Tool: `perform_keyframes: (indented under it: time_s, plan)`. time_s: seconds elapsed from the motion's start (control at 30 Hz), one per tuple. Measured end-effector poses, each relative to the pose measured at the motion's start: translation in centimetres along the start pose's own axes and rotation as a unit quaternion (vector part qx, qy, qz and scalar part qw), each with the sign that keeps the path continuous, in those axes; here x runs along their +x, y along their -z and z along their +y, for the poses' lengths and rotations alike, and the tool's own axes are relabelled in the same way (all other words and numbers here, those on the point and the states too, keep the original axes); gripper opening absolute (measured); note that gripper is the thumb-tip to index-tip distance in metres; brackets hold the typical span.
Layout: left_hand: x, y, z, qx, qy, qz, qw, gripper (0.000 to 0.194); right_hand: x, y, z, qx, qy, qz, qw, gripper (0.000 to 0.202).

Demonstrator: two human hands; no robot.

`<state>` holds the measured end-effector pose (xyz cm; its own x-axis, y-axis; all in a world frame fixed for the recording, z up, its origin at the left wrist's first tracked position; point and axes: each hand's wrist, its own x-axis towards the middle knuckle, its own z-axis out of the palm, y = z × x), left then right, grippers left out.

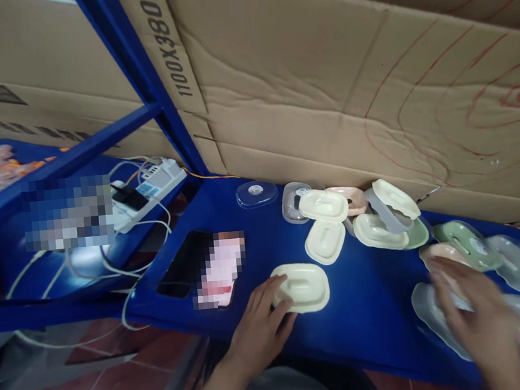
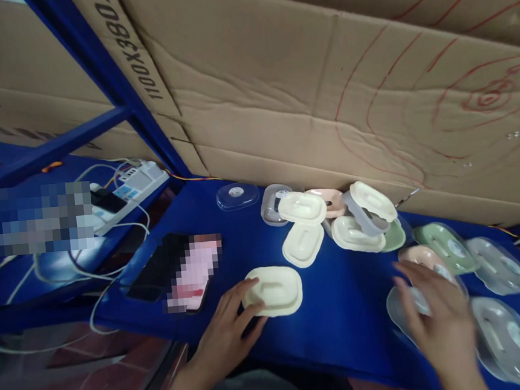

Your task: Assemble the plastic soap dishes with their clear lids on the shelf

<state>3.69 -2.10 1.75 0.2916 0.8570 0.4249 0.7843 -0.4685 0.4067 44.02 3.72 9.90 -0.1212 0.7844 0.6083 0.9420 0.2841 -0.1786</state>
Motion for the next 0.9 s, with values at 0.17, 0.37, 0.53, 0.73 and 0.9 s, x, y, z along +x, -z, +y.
perform_keyframes:
  time_s: [0.17,0.37,0.53,0.73,0.9]
  plan:
    - [-0.1,0.7,0.0,-0.013,-0.025,-0.021,0.999,0.015,4.0,-7.7,-13.0,0.083,0.245,-0.14,0.956,0.032]
    - [-0.2,0.7,-0.3,-0.043,-0.017,-0.015,0.999,0.01,11.5,-15.6,-14.9,0.004,0.204,-0.187,0.961,0.048]
    - [-0.4,0.6,-0.6,-0.08,-0.005,-0.002,0.997,0.005,15.5,-18.2,-12.8,-0.015,0.161,-0.23,0.96,0.052]
    - [-0.3,0.6,-0.7,-0.111,0.003,-0.002,0.994,0.011,16.7,-17.3,-11.1,-0.029,0.178,-0.188,0.965,0.043]
    - [-0.2,0.6,-0.6,-0.108,0.003,-0.002,0.994,0.01,15.6,-15.8,-10.8,-0.042,0.151,-0.133,0.979,0.04]
